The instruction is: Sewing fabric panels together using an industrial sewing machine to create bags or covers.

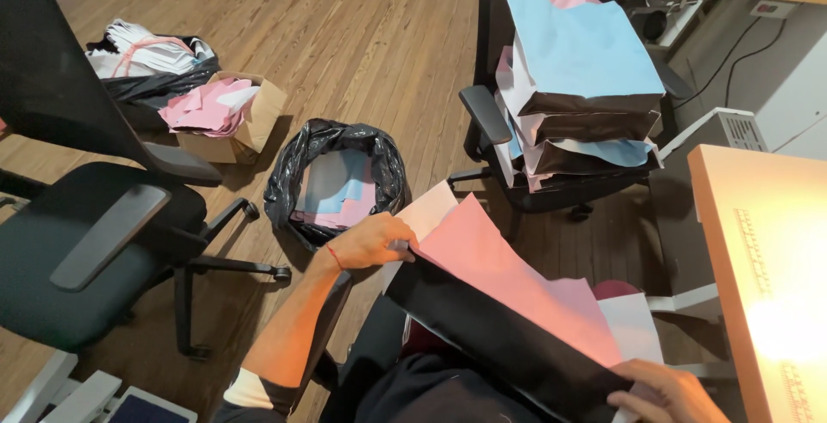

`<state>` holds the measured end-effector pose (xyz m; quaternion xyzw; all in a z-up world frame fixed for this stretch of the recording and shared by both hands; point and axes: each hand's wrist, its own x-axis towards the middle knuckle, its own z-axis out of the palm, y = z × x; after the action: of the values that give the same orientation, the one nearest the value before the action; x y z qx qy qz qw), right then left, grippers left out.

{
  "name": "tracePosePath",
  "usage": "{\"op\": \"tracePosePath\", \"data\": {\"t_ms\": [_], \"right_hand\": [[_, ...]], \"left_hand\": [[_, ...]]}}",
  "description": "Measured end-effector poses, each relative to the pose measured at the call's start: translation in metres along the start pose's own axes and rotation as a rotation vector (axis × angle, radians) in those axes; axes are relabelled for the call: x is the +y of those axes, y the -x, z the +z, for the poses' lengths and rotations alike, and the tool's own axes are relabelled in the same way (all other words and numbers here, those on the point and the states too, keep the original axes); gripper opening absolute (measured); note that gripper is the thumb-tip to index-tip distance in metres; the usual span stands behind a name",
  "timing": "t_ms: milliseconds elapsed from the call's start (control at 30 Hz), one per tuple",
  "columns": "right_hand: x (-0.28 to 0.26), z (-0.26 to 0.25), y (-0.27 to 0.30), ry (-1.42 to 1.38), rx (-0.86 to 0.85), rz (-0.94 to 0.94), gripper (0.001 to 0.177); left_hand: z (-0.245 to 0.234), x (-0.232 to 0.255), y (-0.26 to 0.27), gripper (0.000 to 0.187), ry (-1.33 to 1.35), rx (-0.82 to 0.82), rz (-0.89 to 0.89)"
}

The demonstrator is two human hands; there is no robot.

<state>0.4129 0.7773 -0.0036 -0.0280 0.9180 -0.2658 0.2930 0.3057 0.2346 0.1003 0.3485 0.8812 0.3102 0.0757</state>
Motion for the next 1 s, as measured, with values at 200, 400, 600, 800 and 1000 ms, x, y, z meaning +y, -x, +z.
{"op": "tracePosePath", "data": {"t_ms": [200, 400, 600, 800, 1000], "right_hand": [[0.018, -0.027, 0.007, 0.114, 0.594, -0.350, 0.025], [-0.041, -0.070, 0.053, 0.205, 0.487, 0.164, 0.024], [0.026, -0.047, -0.003, 0.303, 0.089, 0.114, 0.024], [0.024, -0.039, -0.027, 0.090, -0.127, -0.048, 0.041], [0.041, -0.039, -0.024, -0.474, -0.133, 0.021, 0.042]], "left_hand": [[0.001, 0.022, -0.010, 0.014, -0.162, 0.327, 0.245], [0.013, 0.018, -0.012, 0.014, -0.075, 0.360, 0.226], [0.047, -0.014, -0.018, 0.019, 0.228, 0.049, 0.082], [0.042, -0.003, -0.015, 0.025, -0.002, -0.184, 0.028], [0.035, 0.014, -0.010, 0.022, 0.235, -0.183, 0.003]]}}
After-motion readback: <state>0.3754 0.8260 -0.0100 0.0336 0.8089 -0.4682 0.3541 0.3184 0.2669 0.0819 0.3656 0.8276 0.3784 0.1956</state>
